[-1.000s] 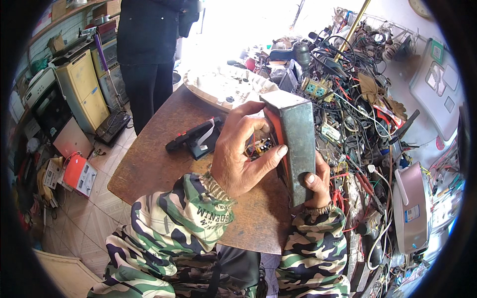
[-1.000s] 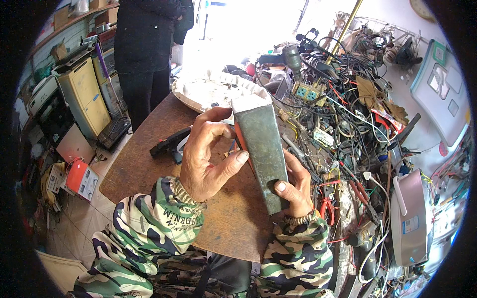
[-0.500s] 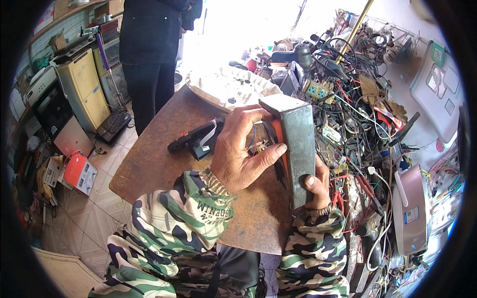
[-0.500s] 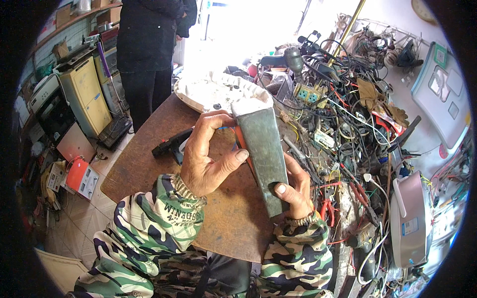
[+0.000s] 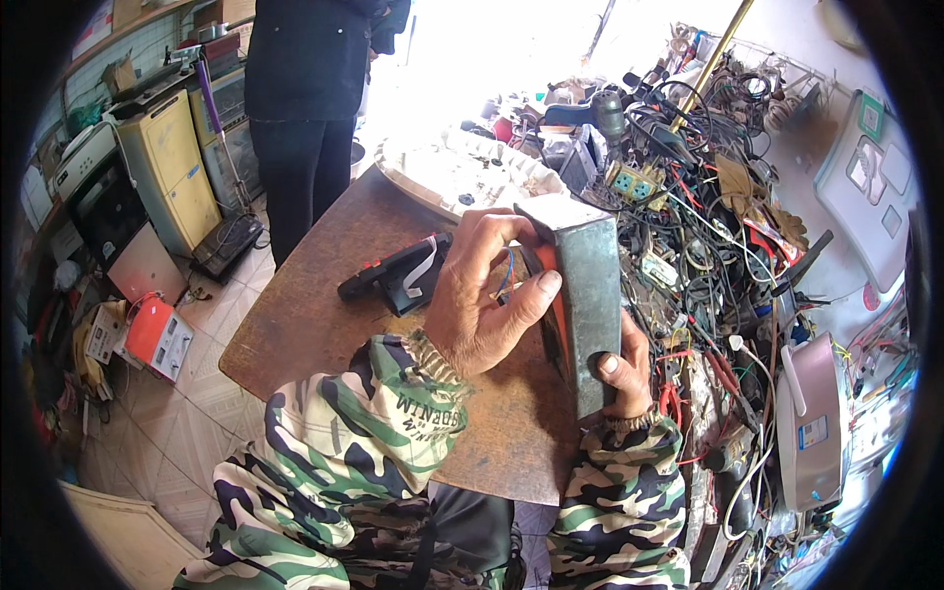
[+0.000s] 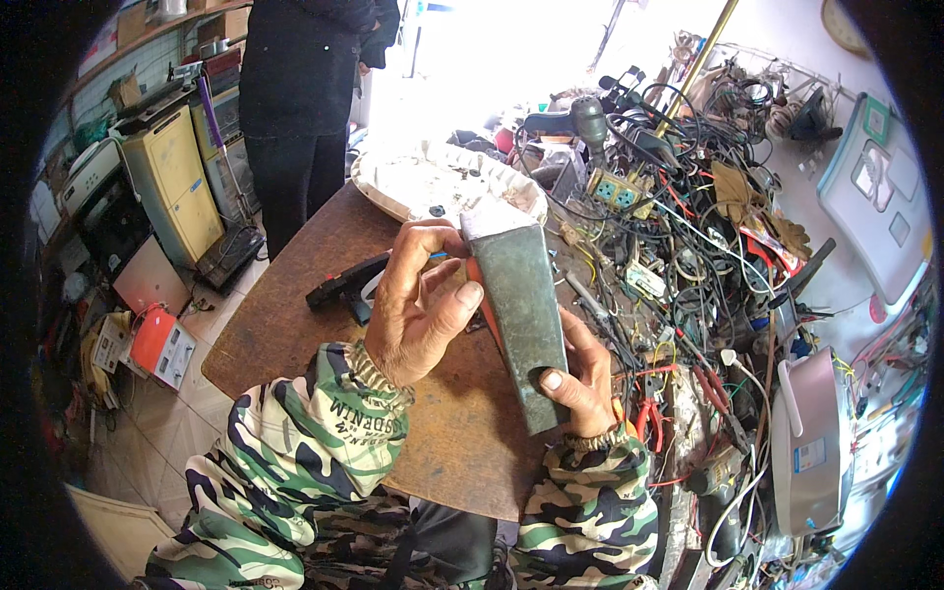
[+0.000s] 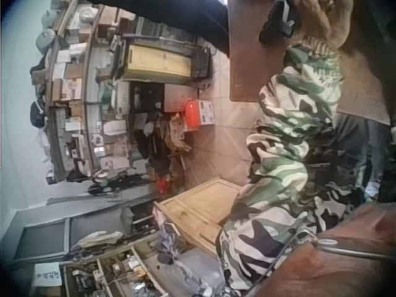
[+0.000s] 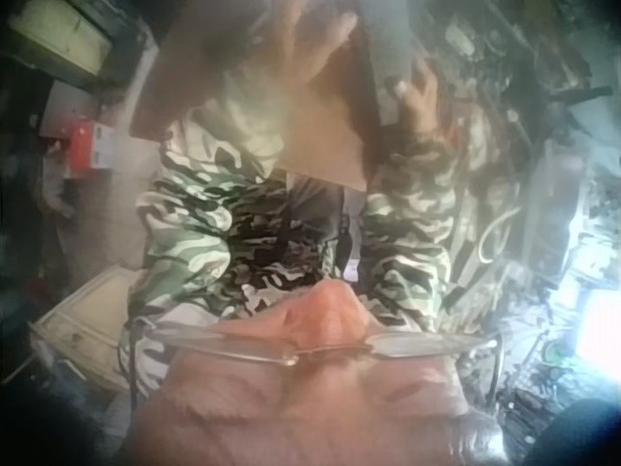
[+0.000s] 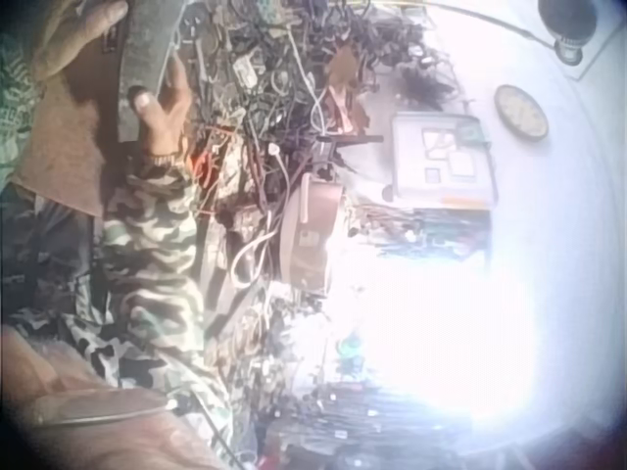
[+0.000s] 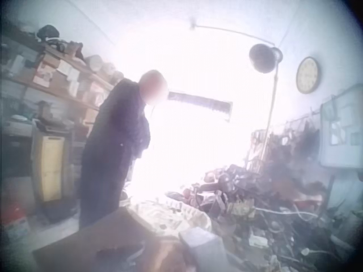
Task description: The person solders a green circuit board with a soldering iron, then uses a multimeter to test a small yellow circuit board. They later handle a rectangular electronic device, opening its casing with a screwdriver while another person stands nearby.
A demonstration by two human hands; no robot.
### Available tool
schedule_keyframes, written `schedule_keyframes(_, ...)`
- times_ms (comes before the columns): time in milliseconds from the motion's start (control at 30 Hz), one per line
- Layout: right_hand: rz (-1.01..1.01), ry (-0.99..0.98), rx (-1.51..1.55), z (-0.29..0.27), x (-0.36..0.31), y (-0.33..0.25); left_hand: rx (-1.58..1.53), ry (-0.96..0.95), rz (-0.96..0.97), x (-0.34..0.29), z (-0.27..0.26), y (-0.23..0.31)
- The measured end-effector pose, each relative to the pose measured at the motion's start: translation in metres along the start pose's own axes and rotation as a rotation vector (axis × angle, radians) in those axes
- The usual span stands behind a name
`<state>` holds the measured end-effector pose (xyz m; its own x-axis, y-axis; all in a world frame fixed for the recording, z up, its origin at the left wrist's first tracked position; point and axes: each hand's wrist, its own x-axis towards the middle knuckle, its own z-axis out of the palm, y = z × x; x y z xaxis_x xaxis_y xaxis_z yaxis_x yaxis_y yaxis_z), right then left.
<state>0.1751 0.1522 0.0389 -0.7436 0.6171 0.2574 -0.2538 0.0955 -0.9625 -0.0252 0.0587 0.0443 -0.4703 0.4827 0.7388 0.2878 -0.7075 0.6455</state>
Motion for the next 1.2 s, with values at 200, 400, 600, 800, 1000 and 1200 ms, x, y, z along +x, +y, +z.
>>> schedule_keyframes(200, 0.020, 0.002, -0.017, 0.001, -0.003, 0.000, 0.078, 0.025, -0.015, -0.001, -0.001, -0.001)
schedule_keyframes(400, -0.049, -0.022, -0.066, -0.002, 0.000, -0.001, -0.052, 0.036, -0.146, 0.002, 0.002, 0.009)
schedule_keyframes(600, -0.043, -0.019, -0.089, 0.001, -0.001, -0.001, -0.084, 0.036, -0.167, 0.002, -0.001, 0.004)
schedule_keyframes(800, -0.065, -0.012, -0.132, 0.006, -0.004, -0.009, -0.103, 0.018, -0.195, 0.000, -0.003, 0.002)
schedule_keyframes(1000, -0.039, -0.020, -0.165, 0.003, -0.002, -0.009, -0.074, -0.209, -0.352, 0.008, -0.016, 0.011)
schedule_keyframes(1200, -0.035, -0.029, -0.137, 0.005, -0.003, -0.006, 0.116, -0.225, -0.120, 0.007, -0.022, -0.004)
